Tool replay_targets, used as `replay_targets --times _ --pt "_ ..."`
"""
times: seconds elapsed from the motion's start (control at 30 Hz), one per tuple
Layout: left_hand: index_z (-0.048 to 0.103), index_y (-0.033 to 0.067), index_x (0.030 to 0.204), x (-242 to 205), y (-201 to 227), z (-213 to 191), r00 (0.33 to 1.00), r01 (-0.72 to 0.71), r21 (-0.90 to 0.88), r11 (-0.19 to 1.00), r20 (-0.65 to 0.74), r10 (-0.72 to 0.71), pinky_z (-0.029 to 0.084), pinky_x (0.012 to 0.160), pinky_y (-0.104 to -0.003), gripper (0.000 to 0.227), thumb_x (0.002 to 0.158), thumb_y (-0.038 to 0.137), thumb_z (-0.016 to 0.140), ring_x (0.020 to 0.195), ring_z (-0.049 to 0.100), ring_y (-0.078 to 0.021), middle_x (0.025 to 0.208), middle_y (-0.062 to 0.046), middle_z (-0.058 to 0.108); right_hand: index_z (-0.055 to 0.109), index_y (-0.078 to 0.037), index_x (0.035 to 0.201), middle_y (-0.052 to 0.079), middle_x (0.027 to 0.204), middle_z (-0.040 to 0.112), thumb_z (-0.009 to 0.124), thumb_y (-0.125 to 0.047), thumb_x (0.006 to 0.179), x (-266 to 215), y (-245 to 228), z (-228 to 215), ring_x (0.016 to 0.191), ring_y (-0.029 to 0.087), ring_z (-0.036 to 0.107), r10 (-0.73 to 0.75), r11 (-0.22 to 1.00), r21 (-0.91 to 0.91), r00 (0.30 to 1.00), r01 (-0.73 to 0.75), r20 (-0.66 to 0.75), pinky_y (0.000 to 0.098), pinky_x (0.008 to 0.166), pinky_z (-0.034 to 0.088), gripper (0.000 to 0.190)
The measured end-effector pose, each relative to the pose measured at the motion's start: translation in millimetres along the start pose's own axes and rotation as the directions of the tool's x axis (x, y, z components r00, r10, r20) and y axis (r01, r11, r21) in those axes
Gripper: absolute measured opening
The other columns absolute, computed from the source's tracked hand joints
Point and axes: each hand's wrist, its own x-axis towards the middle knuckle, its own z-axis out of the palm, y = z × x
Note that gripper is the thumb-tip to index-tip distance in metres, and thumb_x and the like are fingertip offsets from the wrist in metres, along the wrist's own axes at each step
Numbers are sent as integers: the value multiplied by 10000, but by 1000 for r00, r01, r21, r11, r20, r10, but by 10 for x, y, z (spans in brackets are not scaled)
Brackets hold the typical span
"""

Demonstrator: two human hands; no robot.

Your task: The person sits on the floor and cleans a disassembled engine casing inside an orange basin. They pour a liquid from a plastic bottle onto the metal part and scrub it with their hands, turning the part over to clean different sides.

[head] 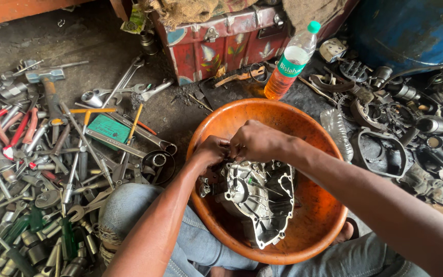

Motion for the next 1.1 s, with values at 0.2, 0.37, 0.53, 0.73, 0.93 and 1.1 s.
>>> replay_targets --times 0.2,0.37,0.53,0.73,0.93,1.1 --pt "791 140 892 -165 206 -24 987 157 109 982 -51 -152 328 500 -284 118 938 176 689 537 414 -76 651 16 632 785 -118 883 91 818 773 624 68 657 -80 -141 62 720 238 750 27 998 -56 997 -32 -77 396 638 582 334" --pt "787 130 1036 -199 244 -36 983 182 133 974 -57 -176 406 509 -269 153 953 202 680 539 476 -59 670 32 655 774 -111 847 85 806 773 616 45 712 -85 -107 197 681 223 736 109 993 -17 982 -113 -155 380 638 583 260" --pt "780 142 1097 -194 274 -17 970 237 102 966 -83 -229 358 479 -321 235 921 285 719 482 381 -97 610 -14 499 761 -88 862 77 812 788 648 33 752 -129 99 132 717 207 752 211 966 212 927 -149 -310 343 689 613 199" --pt "795 76 1128 -81 96 -6 988 152 88 985 -44 -148 398 482 -267 289 892 242 767 497 497 -32 651 50 667 778 -122 1045 76 1101 753 675 25 654 -501 -252 85 865 228 756 -149 984 57 951 170 -270 341 691 623 431" --pt "765 158 1210 186 -164 -16 998 55 27 998 -7 -55 413 477 -309 375 836 153 764 541 528 -94 735 -14 713 733 -111 1015 101 1135 682 726 -62 686 -403 -446 397 1028 269 691 -485 786 -417 873 457 41 374 790 607 332" --pt "798 156 1188 -112 116 -1 990 115 121 986 -90 -105 461 556 -321 334 896 318 804 637 591 -108 863 -79 770 644 -66 834 76 921 665 704 -70 788 -266 -410 250 958 262 689 -513 717 -420 829 556 222 388 811 609 75"
